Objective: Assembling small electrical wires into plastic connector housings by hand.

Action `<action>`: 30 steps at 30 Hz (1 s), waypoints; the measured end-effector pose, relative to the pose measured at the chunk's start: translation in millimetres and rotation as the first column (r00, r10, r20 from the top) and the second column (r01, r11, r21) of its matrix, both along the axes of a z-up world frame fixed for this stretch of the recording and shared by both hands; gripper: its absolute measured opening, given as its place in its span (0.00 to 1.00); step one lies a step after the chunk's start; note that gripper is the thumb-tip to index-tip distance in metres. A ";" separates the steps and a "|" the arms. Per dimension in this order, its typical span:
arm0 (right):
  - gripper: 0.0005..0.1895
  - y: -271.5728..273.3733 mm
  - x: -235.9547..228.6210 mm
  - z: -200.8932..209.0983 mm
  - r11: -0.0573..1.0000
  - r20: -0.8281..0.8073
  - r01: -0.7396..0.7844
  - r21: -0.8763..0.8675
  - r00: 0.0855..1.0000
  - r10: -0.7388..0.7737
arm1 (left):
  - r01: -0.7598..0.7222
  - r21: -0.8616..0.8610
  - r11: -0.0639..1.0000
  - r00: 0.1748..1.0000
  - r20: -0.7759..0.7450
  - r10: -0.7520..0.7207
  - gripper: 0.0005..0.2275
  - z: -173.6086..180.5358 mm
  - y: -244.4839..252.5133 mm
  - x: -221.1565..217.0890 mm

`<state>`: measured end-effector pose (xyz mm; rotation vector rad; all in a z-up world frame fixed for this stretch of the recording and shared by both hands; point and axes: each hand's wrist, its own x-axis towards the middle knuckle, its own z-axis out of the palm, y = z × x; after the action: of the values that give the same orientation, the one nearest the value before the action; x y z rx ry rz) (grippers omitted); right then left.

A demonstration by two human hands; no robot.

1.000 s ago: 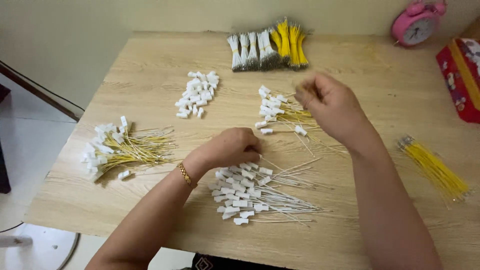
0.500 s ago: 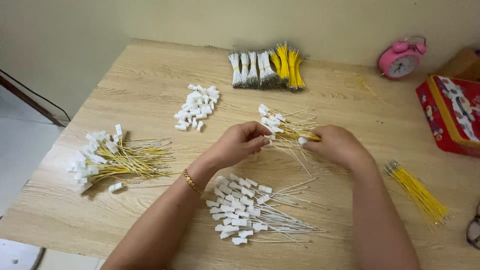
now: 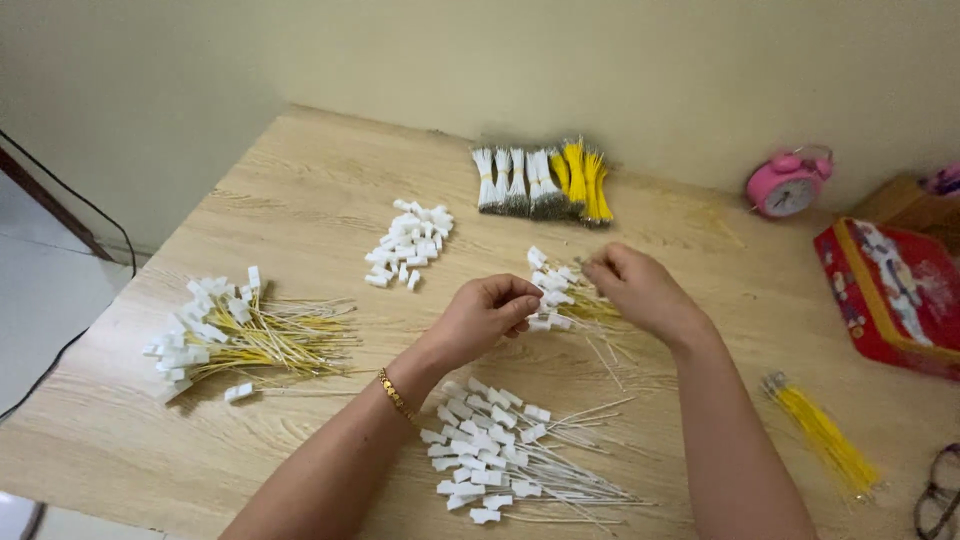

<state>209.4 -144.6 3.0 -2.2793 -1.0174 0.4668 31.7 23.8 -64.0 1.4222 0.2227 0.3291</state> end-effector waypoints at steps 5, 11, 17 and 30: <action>0.09 -20.1 -33.6 16.6 0.958 -0.234 0.002 0.288 0.970 0.068 | -0.019 0.009 1.000 0.999 0.045 0.019 0.12 10.2 -6.8 18.2; 0.10 -30.4 -47.0 23.0 0.958 -0.120 -0.049 0.282 0.989 0.086 | -0.010 0.009 1.000 0.998 0.065 0.010 0.12 24.7 -21.7 26.8; 0.10 -32.0 -42.9 9.0 0.925 -0.219 0.022 0.380 0.973 0.067 | -0.016 -0.062 0.998 0.997 0.069 0.020 0.09 9.2 -28.9 41.2; 0.04 -28.6 -50.5 10.2 0.907 -0.244 0.111 0.406 0.970 -0.009 | -0.008 -0.156 0.988 0.994 0.102 0.024 0.08 8.7 -30.3 34.6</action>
<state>158.9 -173.2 13.2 -1.8177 -0.8301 0.4349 66.3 -6.5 -55.4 1.2459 0.1712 0.3900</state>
